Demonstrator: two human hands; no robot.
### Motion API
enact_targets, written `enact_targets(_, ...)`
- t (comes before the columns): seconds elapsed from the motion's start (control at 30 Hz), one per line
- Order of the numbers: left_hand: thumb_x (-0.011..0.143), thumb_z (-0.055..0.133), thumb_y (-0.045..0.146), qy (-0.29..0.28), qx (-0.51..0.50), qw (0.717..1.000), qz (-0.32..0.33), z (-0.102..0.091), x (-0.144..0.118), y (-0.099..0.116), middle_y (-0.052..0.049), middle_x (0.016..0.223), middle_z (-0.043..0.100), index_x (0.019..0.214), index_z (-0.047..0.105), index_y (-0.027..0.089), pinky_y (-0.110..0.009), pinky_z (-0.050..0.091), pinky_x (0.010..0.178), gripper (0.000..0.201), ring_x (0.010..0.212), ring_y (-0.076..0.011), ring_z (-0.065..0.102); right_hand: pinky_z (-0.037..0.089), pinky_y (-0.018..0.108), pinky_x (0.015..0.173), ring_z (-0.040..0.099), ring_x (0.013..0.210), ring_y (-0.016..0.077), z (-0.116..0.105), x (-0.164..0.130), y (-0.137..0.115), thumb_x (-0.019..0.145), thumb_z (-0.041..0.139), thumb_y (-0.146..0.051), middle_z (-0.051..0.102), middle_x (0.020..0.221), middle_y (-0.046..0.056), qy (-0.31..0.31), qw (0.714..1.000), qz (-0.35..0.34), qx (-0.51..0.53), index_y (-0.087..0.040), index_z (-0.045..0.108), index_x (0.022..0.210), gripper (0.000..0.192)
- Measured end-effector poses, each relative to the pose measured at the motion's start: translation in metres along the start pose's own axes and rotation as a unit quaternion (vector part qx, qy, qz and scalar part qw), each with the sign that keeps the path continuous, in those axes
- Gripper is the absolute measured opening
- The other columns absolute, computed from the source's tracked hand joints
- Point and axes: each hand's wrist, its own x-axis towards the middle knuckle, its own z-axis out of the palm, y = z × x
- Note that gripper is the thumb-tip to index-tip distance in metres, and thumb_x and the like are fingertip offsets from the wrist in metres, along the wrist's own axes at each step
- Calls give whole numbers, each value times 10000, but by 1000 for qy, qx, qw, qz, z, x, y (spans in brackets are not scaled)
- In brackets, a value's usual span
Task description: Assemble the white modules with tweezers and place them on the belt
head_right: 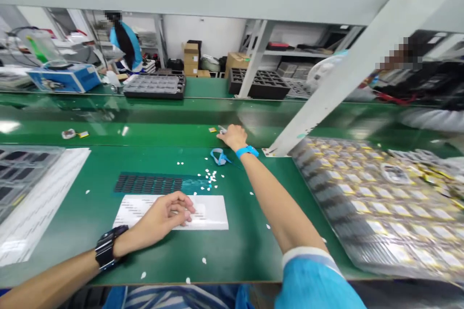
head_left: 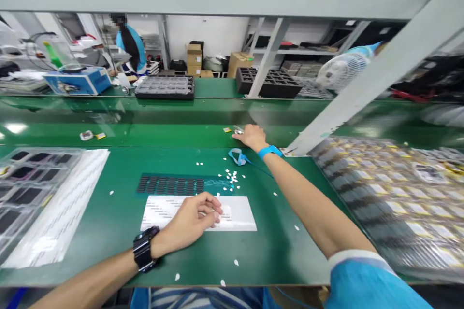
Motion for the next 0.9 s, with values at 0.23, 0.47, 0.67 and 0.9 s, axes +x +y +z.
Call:
enact_targets(0.23,837,663,297,86,-15,994,64,-3,1,1,-102,1026,692,1034,591,161,-314,519,802,251,924,-178,644,533,438,875,681,1058,346,-18,-1,-27,867,712,-306,738,1064,175,-26,997,77,10,-106,677,1225,412)
enact_targets(0.47,897,615,367,248,-58,960,119,-25,6,15,-107,1275,623,1228,527,199,-365,439,1038,381,1229,-212,564,485,267,595,657,588,163,-54,-84,-68,738,759,-318,771,820,13,-30,969,-144,201,-193,732,1121,404)
enact_targets(0.67,887,585,419,58,-46,996,40,-29,7,18,-42,829,712,1203,566,156,-286,539,722,411,772,-171,702,518,230,578,667,597,129,-33,-144,-90,778,730,-201,781,863,-10,-86,914,-214,333,-235,740,1043,268)
enact_targets(0.9,857,578,350,62,-55,996,-17,-25,11,14,20,595,656,1133,537,150,-193,482,451,343,473,-132,653,582,249,682,731,787,160,-17,-151,-69,929,504,-59,774,940,65,8,877,-340,338,-200,744,1002,288)
